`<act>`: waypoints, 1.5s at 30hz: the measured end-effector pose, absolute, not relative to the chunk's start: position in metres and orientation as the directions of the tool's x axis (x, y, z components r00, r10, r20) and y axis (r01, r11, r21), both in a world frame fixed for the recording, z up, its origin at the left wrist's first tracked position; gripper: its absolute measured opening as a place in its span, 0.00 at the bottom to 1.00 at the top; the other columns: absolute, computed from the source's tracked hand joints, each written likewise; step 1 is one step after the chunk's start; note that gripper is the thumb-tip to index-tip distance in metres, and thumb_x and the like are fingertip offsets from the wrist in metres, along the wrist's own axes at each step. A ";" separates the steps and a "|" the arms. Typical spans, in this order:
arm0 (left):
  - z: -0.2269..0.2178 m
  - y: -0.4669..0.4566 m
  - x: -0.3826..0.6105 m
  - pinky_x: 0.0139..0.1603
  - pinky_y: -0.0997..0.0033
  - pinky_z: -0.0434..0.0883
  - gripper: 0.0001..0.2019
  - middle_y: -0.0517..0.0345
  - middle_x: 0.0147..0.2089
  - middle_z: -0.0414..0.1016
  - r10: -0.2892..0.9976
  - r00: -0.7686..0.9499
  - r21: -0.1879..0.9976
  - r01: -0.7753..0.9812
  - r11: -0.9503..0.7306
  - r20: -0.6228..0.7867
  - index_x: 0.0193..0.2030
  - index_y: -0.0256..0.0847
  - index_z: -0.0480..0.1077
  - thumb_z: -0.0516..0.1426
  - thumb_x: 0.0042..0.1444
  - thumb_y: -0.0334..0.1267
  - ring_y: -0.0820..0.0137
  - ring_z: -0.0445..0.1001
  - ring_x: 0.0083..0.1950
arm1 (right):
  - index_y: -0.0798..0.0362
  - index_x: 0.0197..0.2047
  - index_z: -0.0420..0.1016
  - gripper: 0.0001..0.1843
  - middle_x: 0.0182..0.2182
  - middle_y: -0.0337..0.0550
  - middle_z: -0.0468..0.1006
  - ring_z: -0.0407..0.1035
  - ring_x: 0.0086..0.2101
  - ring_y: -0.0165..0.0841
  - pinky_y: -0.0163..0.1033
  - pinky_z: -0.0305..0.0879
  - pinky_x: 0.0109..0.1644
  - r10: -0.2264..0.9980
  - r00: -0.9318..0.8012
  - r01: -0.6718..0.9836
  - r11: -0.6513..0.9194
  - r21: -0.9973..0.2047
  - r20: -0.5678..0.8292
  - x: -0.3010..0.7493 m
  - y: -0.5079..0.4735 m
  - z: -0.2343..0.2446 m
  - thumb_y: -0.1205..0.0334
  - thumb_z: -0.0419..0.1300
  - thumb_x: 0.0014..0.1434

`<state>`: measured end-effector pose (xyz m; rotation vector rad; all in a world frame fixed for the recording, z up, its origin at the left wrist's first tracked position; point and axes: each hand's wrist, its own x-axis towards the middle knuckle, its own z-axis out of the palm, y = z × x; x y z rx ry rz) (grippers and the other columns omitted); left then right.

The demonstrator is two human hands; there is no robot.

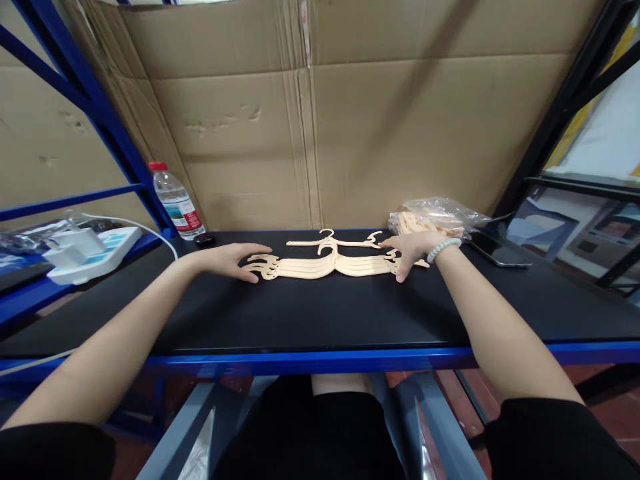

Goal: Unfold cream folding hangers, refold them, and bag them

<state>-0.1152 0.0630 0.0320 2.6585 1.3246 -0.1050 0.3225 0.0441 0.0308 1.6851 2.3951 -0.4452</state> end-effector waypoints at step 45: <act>0.031 0.065 -0.107 0.55 0.59 0.67 0.21 0.49 0.52 0.74 0.735 0.547 0.107 0.769 -0.630 0.400 0.52 0.37 0.69 0.50 0.56 0.46 0.60 0.72 0.52 | 0.58 0.39 0.79 0.13 0.35 0.47 0.81 0.74 0.35 0.35 0.37 0.69 0.43 0.909 -0.210 0.946 0.282 -0.161 0.360 0.320 0.071 0.014 0.70 0.55 0.53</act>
